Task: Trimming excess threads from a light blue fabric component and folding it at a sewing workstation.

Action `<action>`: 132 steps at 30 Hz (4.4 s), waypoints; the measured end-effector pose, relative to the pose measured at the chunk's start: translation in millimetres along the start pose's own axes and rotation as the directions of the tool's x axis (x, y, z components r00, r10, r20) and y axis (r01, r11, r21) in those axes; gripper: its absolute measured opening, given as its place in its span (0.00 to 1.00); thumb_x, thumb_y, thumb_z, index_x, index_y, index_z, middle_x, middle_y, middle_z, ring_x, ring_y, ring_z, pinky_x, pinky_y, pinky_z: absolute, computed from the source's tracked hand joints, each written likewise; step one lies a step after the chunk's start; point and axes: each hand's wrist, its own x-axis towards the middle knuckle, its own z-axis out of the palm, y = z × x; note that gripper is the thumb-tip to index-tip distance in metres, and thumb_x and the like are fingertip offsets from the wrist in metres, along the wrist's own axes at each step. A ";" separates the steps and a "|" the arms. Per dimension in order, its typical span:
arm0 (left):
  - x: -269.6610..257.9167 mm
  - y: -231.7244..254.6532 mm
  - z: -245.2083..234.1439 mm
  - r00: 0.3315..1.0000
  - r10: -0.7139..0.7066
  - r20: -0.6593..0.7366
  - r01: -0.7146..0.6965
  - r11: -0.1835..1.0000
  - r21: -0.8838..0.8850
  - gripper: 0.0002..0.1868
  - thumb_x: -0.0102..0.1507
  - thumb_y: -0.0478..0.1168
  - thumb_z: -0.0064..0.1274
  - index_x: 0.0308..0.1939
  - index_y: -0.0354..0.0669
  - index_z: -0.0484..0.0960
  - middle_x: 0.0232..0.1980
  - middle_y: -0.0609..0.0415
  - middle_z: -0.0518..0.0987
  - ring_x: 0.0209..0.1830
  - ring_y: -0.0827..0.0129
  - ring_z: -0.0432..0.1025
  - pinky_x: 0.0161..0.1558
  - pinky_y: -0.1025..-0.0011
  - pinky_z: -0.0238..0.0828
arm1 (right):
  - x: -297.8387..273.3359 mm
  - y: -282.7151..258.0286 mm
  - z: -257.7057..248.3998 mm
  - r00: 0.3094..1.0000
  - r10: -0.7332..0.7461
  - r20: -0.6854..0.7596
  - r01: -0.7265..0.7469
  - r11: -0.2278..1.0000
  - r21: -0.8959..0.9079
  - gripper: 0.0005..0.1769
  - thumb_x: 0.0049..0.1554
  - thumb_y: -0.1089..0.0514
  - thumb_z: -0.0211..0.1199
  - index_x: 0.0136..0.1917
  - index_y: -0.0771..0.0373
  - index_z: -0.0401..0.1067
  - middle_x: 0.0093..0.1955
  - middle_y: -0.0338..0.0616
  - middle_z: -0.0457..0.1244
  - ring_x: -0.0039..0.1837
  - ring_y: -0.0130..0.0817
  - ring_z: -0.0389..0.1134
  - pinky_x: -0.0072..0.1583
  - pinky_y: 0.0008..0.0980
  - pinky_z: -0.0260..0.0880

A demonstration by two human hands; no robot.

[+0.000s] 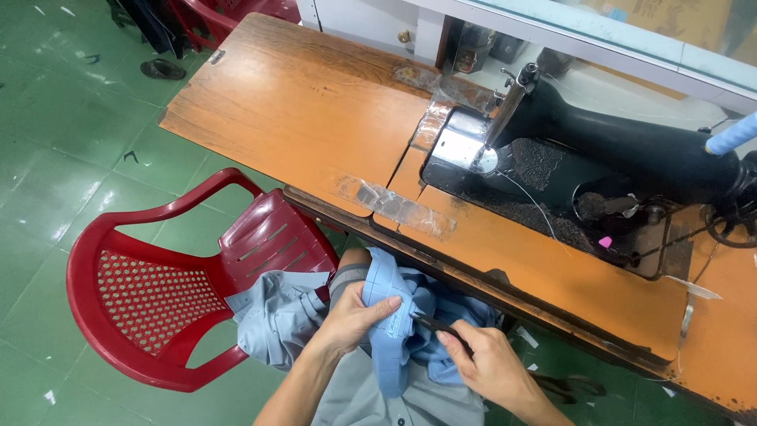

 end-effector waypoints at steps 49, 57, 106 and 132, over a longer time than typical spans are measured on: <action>12.1 -11.1 11.6 0.906 0.252 -0.339 -0.184 0.958 0.220 0.12 0.63 0.44 0.62 0.32 0.40 0.84 0.29 0.55 0.84 0.27 0.73 0.75 0.30 0.74 0.72 | -13.6 -47.6 22.0 0.931 0.014 0.365 -0.194 0.867 0.460 0.12 0.64 0.52 0.57 0.51 0.58 0.79 0.45 0.34 0.64 0.38 0.23 0.57 0.39 0.26 0.57; -112.1 -12.6 -9.8 0.727 0.562 -0.395 -0.233 0.743 0.628 0.16 0.60 0.43 0.59 0.49 0.40 0.80 0.46 0.52 0.80 0.46 0.67 0.73 0.50 0.67 0.69 | 47.0 0.5 48.0 0.967 0.253 -0.040 -0.201 0.843 0.499 0.26 0.62 0.49 0.56 0.73 0.53 0.67 0.42 0.38 0.68 0.29 0.22 0.62 0.28 0.21 0.64; -75.6 -16.8 -59.5 0.869 -0.136 -0.475 0.084 0.988 -0.130 0.19 0.57 0.41 0.65 0.45 0.29 0.84 0.41 0.42 0.86 0.37 0.59 0.80 0.41 0.62 0.81 | 40.3 -57.6 51.3 0.960 0.226 0.165 -0.253 0.952 0.171 0.27 0.64 0.37 0.35 0.64 0.53 0.63 0.46 0.42 0.71 0.44 0.39 0.74 0.50 0.42 0.69; -64.8 2.5 -33.7 0.944 -0.035 -0.329 0.010 0.997 -0.079 0.16 0.59 0.42 0.65 0.44 0.32 0.86 0.40 0.42 0.87 0.37 0.61 0.82 0.40 0.66 0.83 | 11.6 -25.2 80.9 0.984 -0.178 0.032 0.180 0.974 -0.135 0.13 0.64 0.43 0.54 0.48 0.51 0.71 0.28 0.38 0.65 0.26 0.43 0.62 0.31 0.42 0.63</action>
